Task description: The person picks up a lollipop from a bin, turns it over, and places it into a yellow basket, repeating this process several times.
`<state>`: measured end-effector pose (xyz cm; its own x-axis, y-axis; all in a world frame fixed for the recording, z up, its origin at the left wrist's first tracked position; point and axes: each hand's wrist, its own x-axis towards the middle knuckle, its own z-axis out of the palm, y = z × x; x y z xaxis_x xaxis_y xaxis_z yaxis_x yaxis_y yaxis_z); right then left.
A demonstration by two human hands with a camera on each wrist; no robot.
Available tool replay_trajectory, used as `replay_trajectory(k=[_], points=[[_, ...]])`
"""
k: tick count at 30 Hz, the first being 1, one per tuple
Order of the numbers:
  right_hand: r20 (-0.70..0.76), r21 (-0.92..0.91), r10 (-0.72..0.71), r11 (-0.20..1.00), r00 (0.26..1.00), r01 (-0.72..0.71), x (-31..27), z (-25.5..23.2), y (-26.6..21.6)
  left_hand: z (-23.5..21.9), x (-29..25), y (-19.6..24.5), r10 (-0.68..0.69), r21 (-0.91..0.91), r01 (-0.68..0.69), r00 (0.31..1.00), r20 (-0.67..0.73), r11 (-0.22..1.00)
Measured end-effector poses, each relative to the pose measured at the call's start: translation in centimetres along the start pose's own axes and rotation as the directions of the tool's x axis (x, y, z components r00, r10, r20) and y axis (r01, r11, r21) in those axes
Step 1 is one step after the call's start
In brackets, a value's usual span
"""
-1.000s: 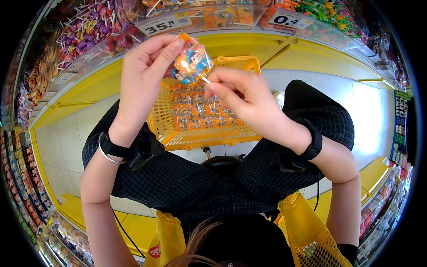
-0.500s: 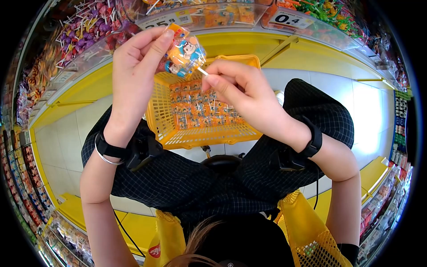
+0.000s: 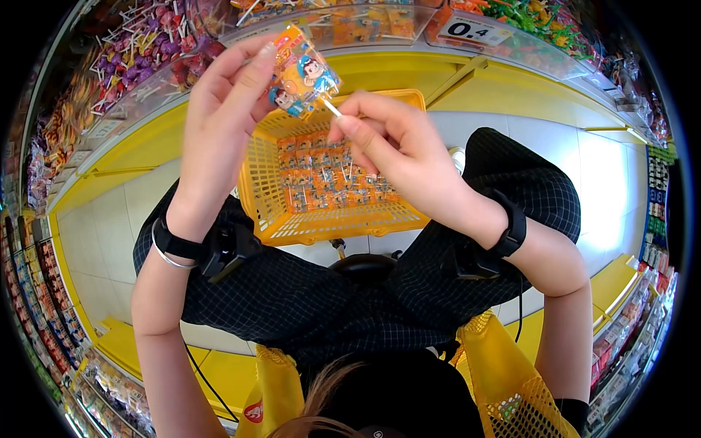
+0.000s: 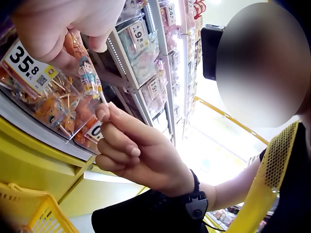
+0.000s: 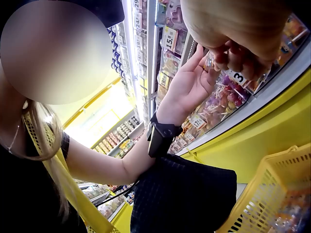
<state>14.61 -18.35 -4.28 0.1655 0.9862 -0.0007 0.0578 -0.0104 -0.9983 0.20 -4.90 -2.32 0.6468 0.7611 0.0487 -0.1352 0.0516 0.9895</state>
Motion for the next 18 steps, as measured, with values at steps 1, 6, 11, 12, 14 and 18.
replay_trajectory(k=[1, 6, 11, 12, 14, 18], points=[[0.019, 0.032, 0.018, 0.999, 1.000, -0.019, 0.0, 0.0, 0.2, 0.1, -0.1, -0.1, -0.020, -0.057, 0.023, 0.998, 0.053, 0.998], [-0.060, 0.278, 0.139, 0.953, 0.989, -0.117, 0.2, 0.8, 0.4, -0.5, -0.5, -0.4, -0.085, 0.055, 0.078, 0.989, 0.124, 0.995], [-0.089, 0.344, 0.034, 0.939, 0.995, -0.001, 1.1, -0.2, 2.2, -0.1, -0.9, -0.7, -0.073, 0.196, 0.035, 0.979, 0.189, 0.980], [-0.086, 0.313, 0.031, 0.950, 0.996, -0.002, 1.2, -0.3, 2.4, 0.2, -0.9, -0.4, -0.056, 0.244, -0.004, 0.969, 0.240, 0.970], [-0.082, 0.281, 0.025, 0.960, 0.996, -0.001, 1.2, -0.5, 2.5, 0.2, -1.0, -0.4, -0.041, 0.291, -0.047, 0.956, 0.290, 0.956], [-0.105, 0.144, 0.071, 0.988, 0.992, -0.055, 1.0, -0.6, 2.0, 0.5, -1.3, -0.8, -0.118, 0.328, 0.036, 0.966, 0.232, 0.944]])
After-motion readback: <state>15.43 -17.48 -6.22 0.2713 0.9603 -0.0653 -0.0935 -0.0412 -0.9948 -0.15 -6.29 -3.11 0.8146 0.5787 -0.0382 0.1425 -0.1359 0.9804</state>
